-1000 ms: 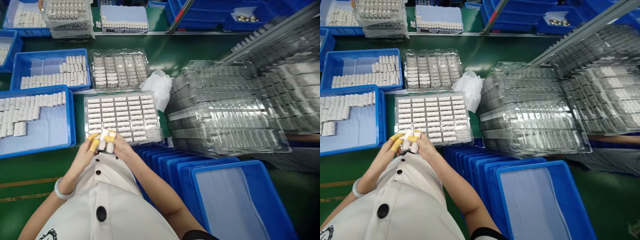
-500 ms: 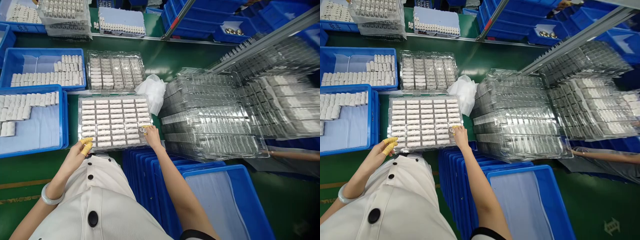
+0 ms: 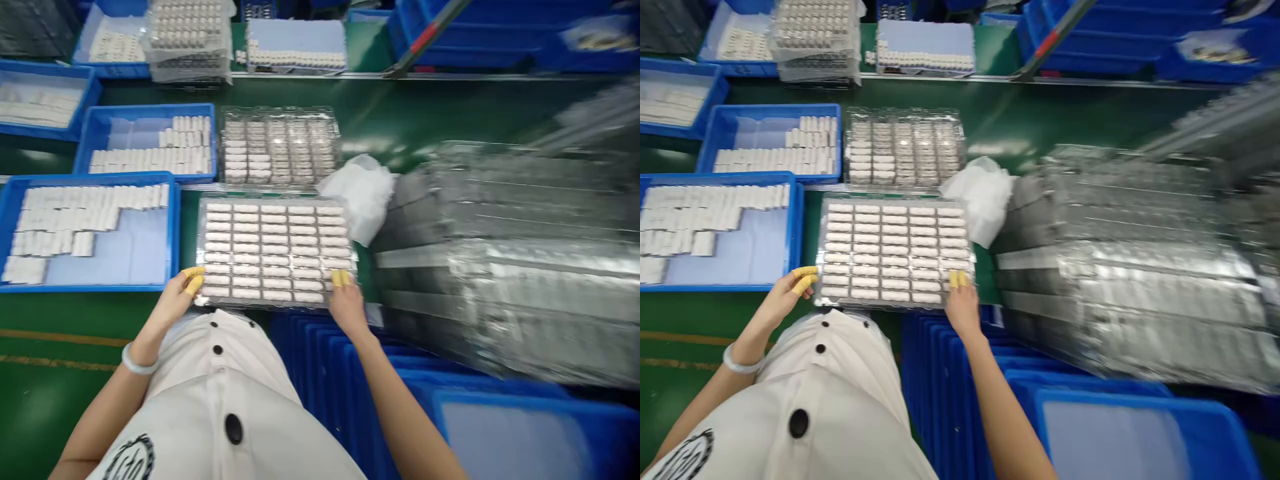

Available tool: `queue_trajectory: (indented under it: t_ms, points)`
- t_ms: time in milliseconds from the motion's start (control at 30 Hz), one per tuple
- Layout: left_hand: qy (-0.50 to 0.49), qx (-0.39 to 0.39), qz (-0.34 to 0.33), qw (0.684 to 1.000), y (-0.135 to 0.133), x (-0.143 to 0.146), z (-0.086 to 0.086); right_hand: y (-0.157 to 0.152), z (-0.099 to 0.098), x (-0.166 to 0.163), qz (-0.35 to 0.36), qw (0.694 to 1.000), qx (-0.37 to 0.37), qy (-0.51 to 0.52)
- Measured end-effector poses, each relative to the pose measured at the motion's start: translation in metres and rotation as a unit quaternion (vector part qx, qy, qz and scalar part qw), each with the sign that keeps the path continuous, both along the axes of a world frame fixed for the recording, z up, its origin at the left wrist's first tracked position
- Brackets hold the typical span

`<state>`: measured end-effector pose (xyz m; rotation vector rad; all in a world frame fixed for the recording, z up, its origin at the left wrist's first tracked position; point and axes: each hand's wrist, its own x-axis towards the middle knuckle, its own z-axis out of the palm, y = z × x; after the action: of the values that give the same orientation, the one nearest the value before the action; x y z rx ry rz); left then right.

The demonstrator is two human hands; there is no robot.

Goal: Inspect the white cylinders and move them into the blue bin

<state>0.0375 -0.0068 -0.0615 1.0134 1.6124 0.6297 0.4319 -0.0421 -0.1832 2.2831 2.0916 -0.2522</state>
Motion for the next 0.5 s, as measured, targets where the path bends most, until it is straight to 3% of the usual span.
queue_trajectory:
  t_ms: [100,133,267,367,500]
  points:
    - [0.09,0.017,0.063,0.994,0.027,-0.041,-0.02,-0.002,-0.014,-0.003,-0.004,0.998,0.049,0.037]
    - [0.13,0.022,0.09,0.987,0.039,-0.061,-0.026,-0.002,-0.02,-0.006,-0.01,0.993,0.106,0.054]
    - [0.291,0.007,0.19,0.938,0.085,-0.155,-0.031,-0.009,-0.034,-0.027,0.001,0.985,0.145,0.096]
    - [0.372,-0.031,0.244,0.895,0.106,-0.208,-0.029,-0.015,-0.029,-0.048,0.004,0.982,0.15,0.114]
    - [0.419,-0.081,0.271,0.863,0.116,-0.236,-0.037,-0.019,-0.017,-0.074,-0.012,0.979,0.149,0.136]
